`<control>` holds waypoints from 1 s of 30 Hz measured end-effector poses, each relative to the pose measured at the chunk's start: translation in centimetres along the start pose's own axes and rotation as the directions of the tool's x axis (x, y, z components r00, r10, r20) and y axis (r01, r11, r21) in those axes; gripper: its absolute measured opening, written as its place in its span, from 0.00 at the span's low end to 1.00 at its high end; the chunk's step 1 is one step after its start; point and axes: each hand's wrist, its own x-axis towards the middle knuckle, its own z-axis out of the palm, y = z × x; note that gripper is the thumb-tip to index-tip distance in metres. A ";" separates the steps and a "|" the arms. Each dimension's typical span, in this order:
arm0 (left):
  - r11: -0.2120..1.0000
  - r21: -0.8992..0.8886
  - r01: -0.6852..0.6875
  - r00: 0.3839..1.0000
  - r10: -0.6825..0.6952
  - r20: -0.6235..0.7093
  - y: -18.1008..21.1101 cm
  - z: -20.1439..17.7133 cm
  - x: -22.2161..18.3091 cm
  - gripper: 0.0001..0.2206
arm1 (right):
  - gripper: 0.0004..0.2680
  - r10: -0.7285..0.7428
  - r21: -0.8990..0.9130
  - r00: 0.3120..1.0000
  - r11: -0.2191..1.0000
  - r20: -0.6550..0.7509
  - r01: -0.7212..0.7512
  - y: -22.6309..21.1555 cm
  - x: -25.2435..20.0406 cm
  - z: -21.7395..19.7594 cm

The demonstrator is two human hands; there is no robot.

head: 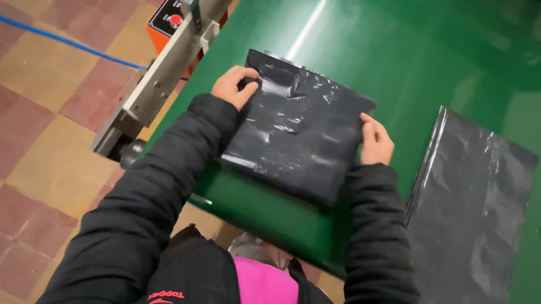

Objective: Folding black plastic bags on a conveyor belt and placing them into a red crate.

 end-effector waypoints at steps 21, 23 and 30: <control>0.983 0.180 0.034 0.940 -0.093 0.329 -3.8 11.0 -3.3 0.19 | 0.09 0.005 -0.702 0.804 0.490 0.594 0.516 0.6 12.9 5.1; 0.777 -0.251 0.578 0.798 -0.473 0.373 -8.9 11.7 -3.9 0.27 | 0.10 -0.104 -0.621 0.878 0.668 0.467 0.409 -2.2 9.7 5.4; -0.151 -0.612 0.776 0.412 -0.614 0.673 -4.9 1.1 -3.2 0.48 | 0.09 -0.468 -0.600 0.756 0.465 0.458 0.651 -10.6 -8.3 4.2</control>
